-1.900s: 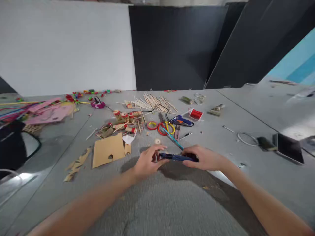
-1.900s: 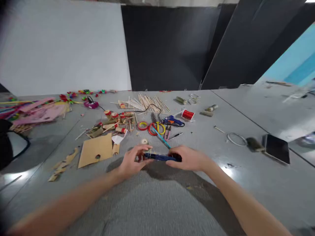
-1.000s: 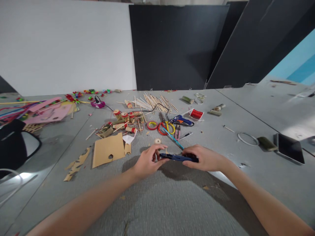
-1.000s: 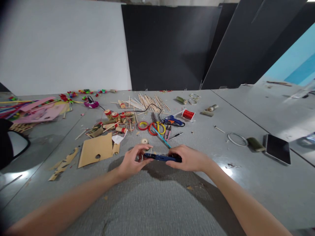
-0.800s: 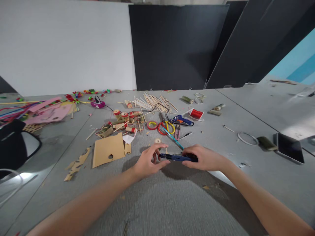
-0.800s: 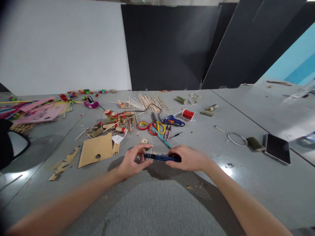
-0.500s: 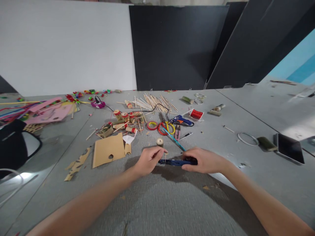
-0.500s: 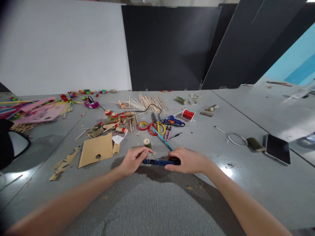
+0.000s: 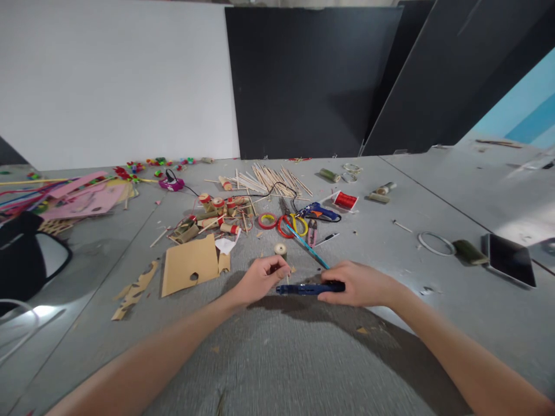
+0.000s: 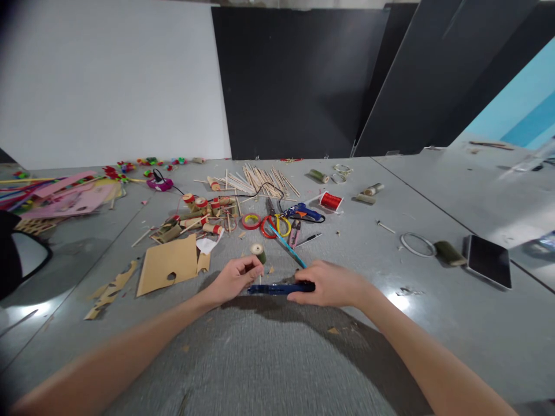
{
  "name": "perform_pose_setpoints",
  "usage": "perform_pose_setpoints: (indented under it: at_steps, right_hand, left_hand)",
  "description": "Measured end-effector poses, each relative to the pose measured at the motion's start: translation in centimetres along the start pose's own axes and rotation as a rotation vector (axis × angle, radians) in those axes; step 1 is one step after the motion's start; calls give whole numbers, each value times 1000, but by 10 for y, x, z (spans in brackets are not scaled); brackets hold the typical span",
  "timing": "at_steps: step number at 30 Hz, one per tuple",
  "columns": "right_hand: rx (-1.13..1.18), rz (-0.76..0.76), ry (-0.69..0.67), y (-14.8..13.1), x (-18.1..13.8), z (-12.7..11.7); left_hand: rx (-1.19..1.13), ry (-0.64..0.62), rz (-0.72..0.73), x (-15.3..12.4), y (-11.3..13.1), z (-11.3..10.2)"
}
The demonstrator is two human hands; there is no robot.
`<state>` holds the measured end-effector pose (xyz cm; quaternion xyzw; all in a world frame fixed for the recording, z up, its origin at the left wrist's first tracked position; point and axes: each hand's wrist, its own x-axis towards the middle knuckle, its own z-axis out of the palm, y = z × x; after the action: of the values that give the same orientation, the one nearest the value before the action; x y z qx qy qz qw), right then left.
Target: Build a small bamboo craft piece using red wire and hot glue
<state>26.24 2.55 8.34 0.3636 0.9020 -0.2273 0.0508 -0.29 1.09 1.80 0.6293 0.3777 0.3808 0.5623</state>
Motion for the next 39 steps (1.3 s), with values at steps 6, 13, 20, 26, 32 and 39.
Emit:
perform_pose_setpoints:
  at_steps: [6, 13, 20, 26, 32, 39]
  right_hand:
    - [29, -14, 11, 3, -3, -5]
    - [96, -40, -7, 9, -3, -4]
    - [125, -44, -23, 10, -4, -4]
    - [101, -18, -10, 8, -3, -4]
    - [95, -8, 3, 8, -4, -4]
    - [101, -4, 13, 7, -5, -4]
  left_hand:
    - [-84, -3, -30, 0, -4, -1]
    - [-49, -20, -41, -1, 1, 0]
    - [-2, -23, -51, -2, 1, -1]
    - [46, -13, -35, -3, 0, -1]
    - [43, -10, 12, -2, 0, -2]
    - [20, -31, 24, -2, 0, -4]
